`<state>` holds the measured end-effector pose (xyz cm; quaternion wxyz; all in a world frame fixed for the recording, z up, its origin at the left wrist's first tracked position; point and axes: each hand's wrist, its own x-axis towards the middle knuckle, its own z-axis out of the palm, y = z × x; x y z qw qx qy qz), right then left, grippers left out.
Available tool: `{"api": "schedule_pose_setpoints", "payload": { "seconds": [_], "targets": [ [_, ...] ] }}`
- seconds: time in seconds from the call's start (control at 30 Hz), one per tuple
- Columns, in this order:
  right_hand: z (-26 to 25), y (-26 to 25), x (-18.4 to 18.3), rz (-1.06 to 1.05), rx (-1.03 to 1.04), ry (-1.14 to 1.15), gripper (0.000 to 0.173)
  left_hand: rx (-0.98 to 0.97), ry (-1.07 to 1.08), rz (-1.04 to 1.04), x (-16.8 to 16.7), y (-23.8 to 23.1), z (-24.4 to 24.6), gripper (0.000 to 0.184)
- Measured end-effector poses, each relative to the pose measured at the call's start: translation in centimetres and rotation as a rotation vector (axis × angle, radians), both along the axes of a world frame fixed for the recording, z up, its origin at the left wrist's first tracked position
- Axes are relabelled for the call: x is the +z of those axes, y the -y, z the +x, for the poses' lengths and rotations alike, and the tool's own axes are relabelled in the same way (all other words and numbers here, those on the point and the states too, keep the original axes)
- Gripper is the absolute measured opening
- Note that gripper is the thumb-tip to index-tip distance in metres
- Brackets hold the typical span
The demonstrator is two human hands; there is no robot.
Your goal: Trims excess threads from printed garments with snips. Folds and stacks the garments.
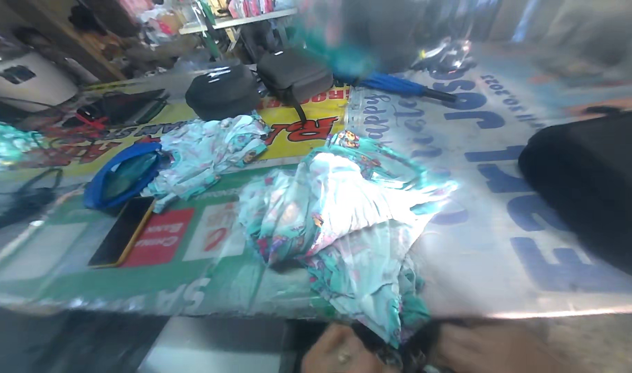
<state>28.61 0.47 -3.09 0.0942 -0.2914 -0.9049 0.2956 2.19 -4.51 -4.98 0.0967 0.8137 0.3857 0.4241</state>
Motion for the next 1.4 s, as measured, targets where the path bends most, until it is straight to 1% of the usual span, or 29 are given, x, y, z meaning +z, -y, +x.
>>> {"api": "schedule_pose_setpoints", "payload": {
  "seconds": [0.03, 0.07, 0.13, 0.17, 0.2, 0.23, 0.27, 0.3, 0.33, 0.37, 0.47, 0.53, 0.57, 0.63, 0.67, 0.77, 0.87, 0.93, 1.17, 1.4],
  "targets": [
    [0.5, -0.3, 0.4, -0.041, -0.063, -0.080, 0.023, 0.109, -0.028, -0.004, 0.4, -0.2, 0.0, 0.038],
    [0.7, -0.8, 0.6, -0.066, -0.134, -0.190, 0.025, 0.231, -0.099, -0.009, 0.8, -0.7, 0.3, 0.037],
    [-0.3, -1.5, 0.3, -0.087, -0.255, -0.389, 0.028, 0.423, -0.273, 0.008, 0.6, -1.9, 1.5, 0.044],
    [-1.1, -1.7, 0.0, -0.044, -0.305, -0.411, 0.032, 0.477, -0.338, 0.034, 0.1, -2.6, 2.0, 0.043],
    [-2.1, -1.7, -0.4, 0.045, -0.351, -0.362, 0.036, 0.504, -0.366, 0.058, -0.4, -3.2, 2.3, 0.036],
    [-2.9, -1.7, -0.8, 0.175, -0.387, -0.263, 0.036, 0.514, -0.346, 0.074, -0.8, -3.6, 2.4, 0.025],
    [-3.6, -1.8, -1.4, 0.323, -0.406, -0.161, 0.030, 0.502, -0.284, 0.061, -0.9, -3.8, 2.2, 0.018],
    [-4.1, -1.8, -2.0, 0.438, -0.413, -0.096, 0.020, 0.472, -0.191, 0.028, -0.7, -3.9, 1.9, 0.014],
    [-4.3, -1.8, -2.3, 0.495, -0.407, -0.079, 0.013, 0.425, -0.066, -0.016, -0.5, -4.0, 1.5, 0.014],
    [-4.3, -1.7, -2.2, 0.495, -0.392, -0.096, 0.011, 0.366, 0.086, -0.061, -0.3, -4.0, 1.1, 0.015],
    [-4.1, -1.0, -0.6, 0.398, -0.344, -0.226, 0.013, 0.163, 0.612, -0.193, 0.3, -4.3, 0.4, 0.016],
    [-4.2, -0.7, 0.3, 0.367, -0.326, -0.256, 0.014, 0.053, 0.973, -0.291, 0.9, -4.5, 0.8, 0.015],
    [-4.3, -0.6, 0.5, 0.368, -0.323, -0.257, 0.013, -0.003, 1.110, -0.323, 1.2, -4.6, 1.2, 0.015],
    [-4.6, -0.7, 0.7, 0.371, -0.336, -0.264, 0.014, -0.091, 1.235, -0.343, 1.4, -4.6, 1.8, 0.015],
    [-4.7, -0.7, 0.8, 0.364, -0.360, -0.286, 0.016, -0.126, 1.255, -0.344, 1.4, -4.6, 2.0, 0.015],
    [-4.9, -0.8, 1.2, 0.334, -0.439, -0.407, 0.035, -0.163, 1.286, -0.356, 1.4, -4.6, 2.4, 0.016],
    [-5.3, -1.5, 1.5, 0.319, -0.403, -0.544, 0.028, -0.147, 1.333, -0.378, 1.5, -4.5, 2.7, 0.016],
    [-6.0, -2.0, 1.6, 0.348, -0.391, -0.584, 0.025, -0.138, 1.366, -0.393, 1.6, -4.4, 2.8, 0.016],
    [-7.5, -3.0, 1.4, 0.383, -0.405, -0.634, 0.020, -0.136, 1.442, -0.439, 1.9, -4.4, 2.9, 0.016],
    [-7.6, -3.0, 1.3, 0.448, -0.436, -0.589, 0.018, -0.115, 1.398, -0.420, 1.7, -4.5, 3.0, 0.016]
  ]
}}
